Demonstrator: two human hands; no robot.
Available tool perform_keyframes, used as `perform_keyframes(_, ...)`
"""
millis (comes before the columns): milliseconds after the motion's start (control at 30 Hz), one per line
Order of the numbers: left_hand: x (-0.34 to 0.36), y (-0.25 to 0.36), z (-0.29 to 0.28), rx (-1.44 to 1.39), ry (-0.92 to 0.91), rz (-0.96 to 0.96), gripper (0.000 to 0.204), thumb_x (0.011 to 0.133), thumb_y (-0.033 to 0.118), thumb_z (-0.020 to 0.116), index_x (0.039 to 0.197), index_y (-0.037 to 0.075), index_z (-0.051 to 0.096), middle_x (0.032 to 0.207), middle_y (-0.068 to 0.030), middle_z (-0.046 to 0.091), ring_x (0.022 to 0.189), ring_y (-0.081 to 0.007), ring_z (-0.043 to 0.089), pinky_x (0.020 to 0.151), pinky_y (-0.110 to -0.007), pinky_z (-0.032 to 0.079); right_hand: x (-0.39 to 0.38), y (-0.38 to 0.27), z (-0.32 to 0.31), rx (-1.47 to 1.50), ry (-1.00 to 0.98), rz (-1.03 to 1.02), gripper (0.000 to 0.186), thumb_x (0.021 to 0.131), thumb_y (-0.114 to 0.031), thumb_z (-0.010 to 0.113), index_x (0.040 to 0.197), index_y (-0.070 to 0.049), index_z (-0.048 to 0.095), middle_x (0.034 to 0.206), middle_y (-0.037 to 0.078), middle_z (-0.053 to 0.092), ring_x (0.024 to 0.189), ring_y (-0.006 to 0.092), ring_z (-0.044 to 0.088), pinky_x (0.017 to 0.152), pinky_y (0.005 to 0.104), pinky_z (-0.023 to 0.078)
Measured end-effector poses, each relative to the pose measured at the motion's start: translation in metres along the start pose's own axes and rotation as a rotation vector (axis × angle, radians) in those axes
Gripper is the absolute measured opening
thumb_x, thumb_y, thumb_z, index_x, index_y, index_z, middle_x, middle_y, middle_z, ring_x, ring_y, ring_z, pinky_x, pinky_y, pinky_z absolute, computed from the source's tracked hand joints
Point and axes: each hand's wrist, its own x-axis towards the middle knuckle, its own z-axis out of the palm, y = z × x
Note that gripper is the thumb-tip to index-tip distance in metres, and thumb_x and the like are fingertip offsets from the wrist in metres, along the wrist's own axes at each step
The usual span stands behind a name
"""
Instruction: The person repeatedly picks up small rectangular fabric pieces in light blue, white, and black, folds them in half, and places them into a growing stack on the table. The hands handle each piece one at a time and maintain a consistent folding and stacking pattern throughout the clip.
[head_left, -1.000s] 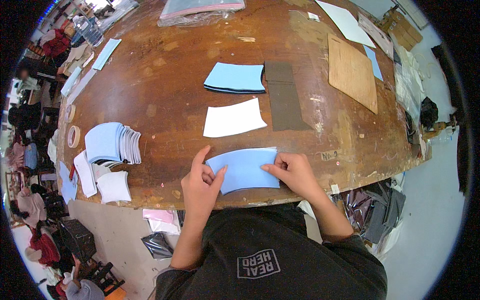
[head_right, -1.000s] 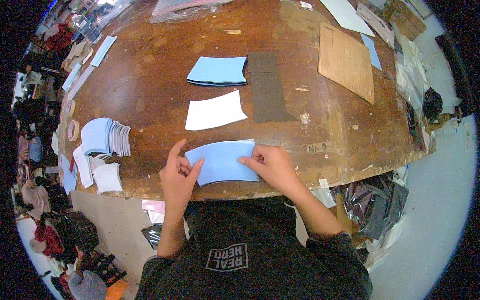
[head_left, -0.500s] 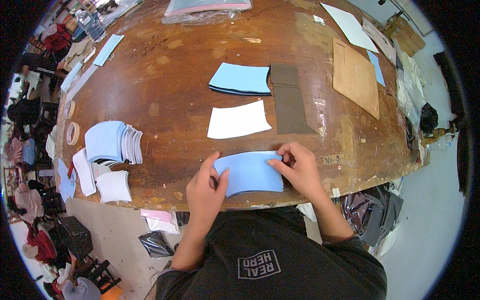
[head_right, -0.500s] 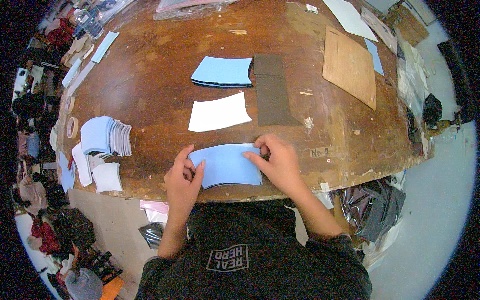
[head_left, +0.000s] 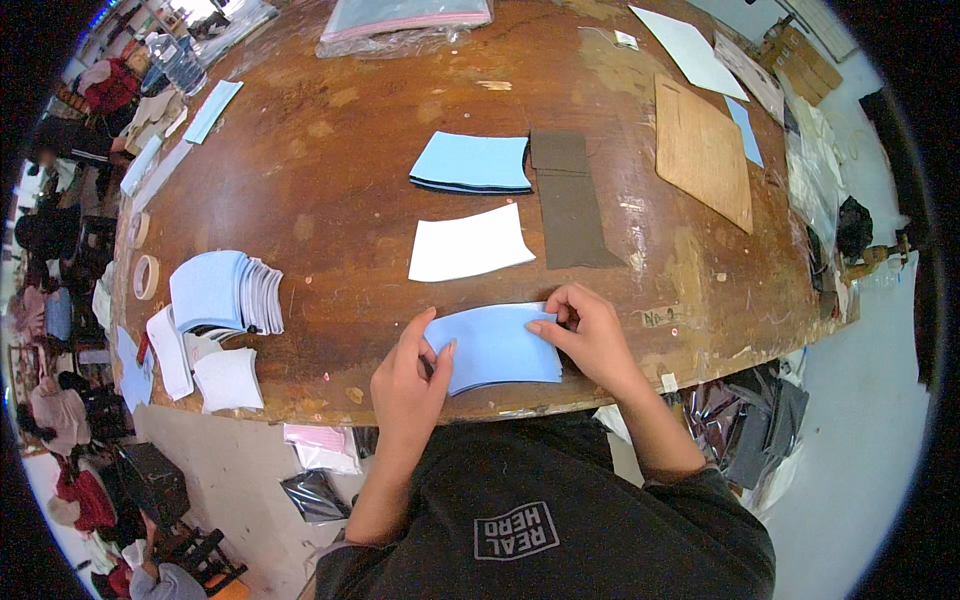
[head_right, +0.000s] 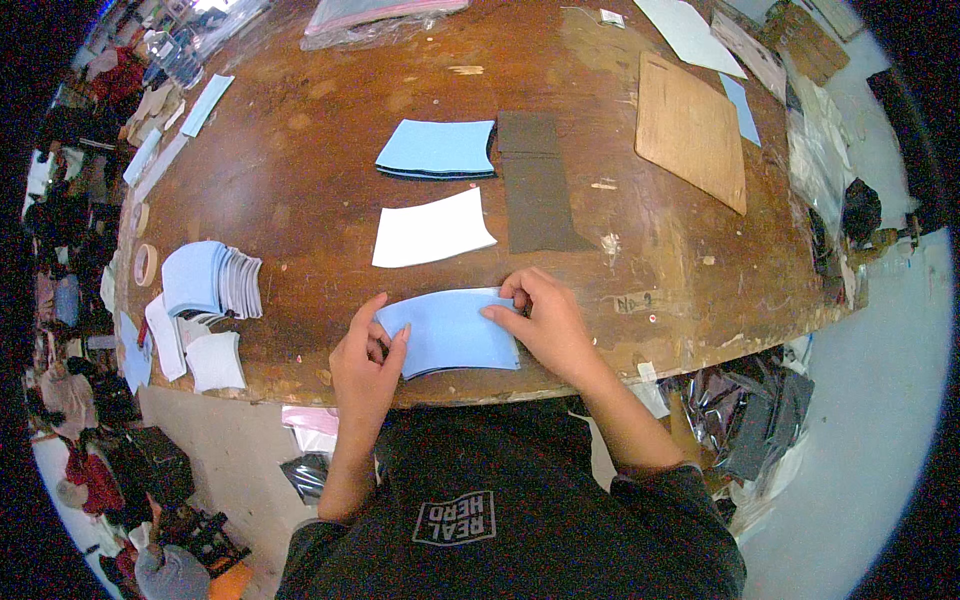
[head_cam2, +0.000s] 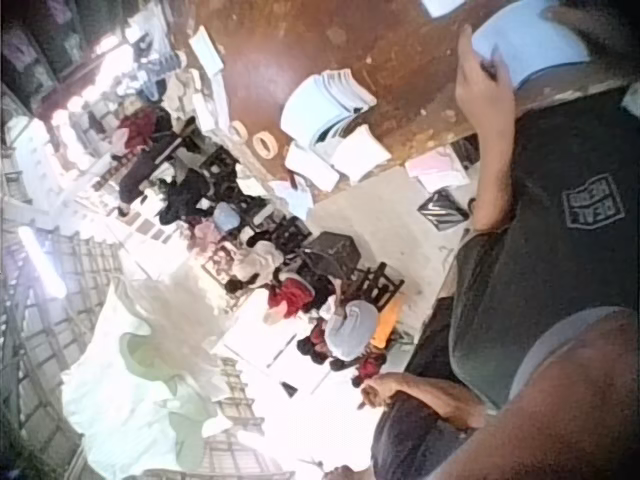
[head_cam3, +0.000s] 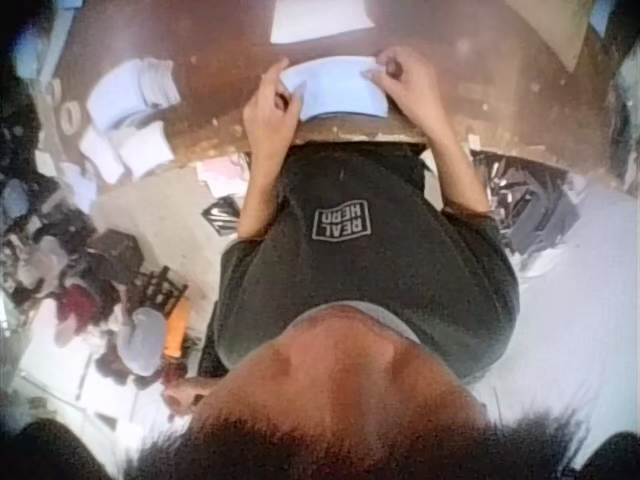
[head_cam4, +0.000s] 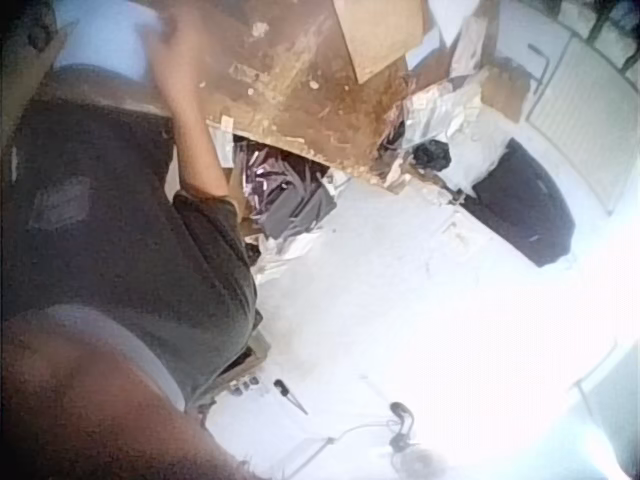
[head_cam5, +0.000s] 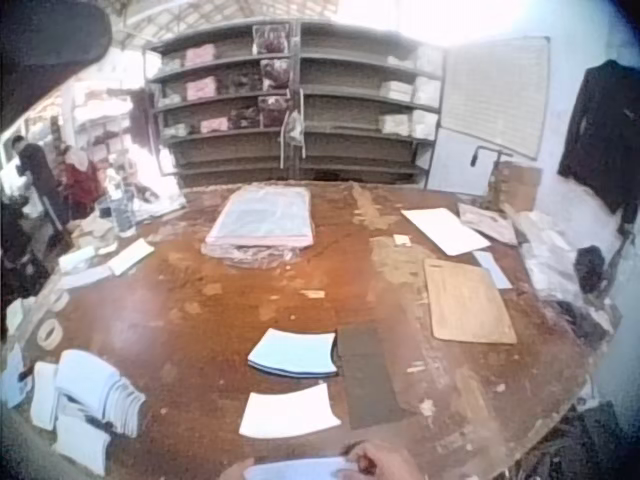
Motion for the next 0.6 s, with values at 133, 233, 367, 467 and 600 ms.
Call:
perform_keyframes(133, -0.001, -0.002, 0.001, -0.002, 0.003, 0.000, 0.044, 0.085, 0.009, 0.076, 0.127, 0.006, 0.062, 0.067, -0.0052, 0.055, 0.054, -0.0164, 0.052, 0.054, -0.031, 0.046, -0.004, -0.005, 0.000, 0.007, 0.042, -0.064, 0.024, 0.082, -0.017, 0.079, 0.085, -0.001, 0.062, 0.081, 0.010, 0.057, 0.072, 0.0238, 0.058, 0.066, 0.0352, 0.047)
perform_keyframes(233, -0.001, -0.003, 0.001, -0.006, 0.008, 0.003, 0.045, 0.085, 0.009, 0.076, 0.127, 0.006, 0.062, 0.066, -0.0051, 0.055, 0.054, -0.0160, 0.052, 0.053, -0.031, 0.046, -0.003, -0.012, -0.004, -0.003, 0.040, -0.062, 0.023, 0.084, -0.017, 0.078, 0.085, 0.000, 0.062, 0.082, 0.011, 0.057, 0.073, 0.0246, 0.059, 0.066, 0.0358, 0.047)
perform_keyframes(367, 0.000, -0.001, 0.000, -0.013, 0.010, 0.010, 0.045, 0.084, 0.009, 0.076, 0.127, 0.005, 0.062, 0.066, -0.0049, 0.055, 0.054, -0.0155, 0.051, 0.053, -0.030, 0.045, 0.002, -0.010, -0.005, -0.056, 0.025, -0.083, 0.023, 0.084, -0.018, 0.077, 0.085, 0.000, 0.062, 0.081, 0.013, 0.057, 0.073, 0.0266, 0.060, 0.067, 0.0369, 0.048)
perform_keyframes(467, -0.001, -0.003, 0.001, -0.023, 0.010, 0.024, 0.046, 0.084, 0.007, 0.077, 0.127, 0.005, 0.061, 0.067, -0.0033, 0.054, 0.054, -0.0113, 0.049, 0.053, -0.027, 0.043, 0.005, -0.005, -0.004, -0.067, 0.006, -0.055, 0.023, 0.083, -0.018, 0.078, 0.085, -0.001, 0.062, 0.085, 0.013, 0.057, 0.076, 0.0276, 0.060, 0.068, 0.0377, 0.048)
perform_keyframes(600, 0.001, -0.001, 0.002, -0.055, 0.018, -0.007, 0.042, 0.083, 0.008, 0.077, 0.123, 0.006, 0.063, 0.068, -0.0028, 0.051, 0.055, -0.0108, 0.046, 0.052, -0.027, 0.040, 0.000, -0.014, -0.001, -0.161, 0.128, -0.143, 0.023, 0.079, -0.014, 0.081, 0.085, -0.001, 0.063, 0.089, 0.008, 0.055, 0.079, 0.0218, 0.058, 0.066, 0.0329, 0.047)
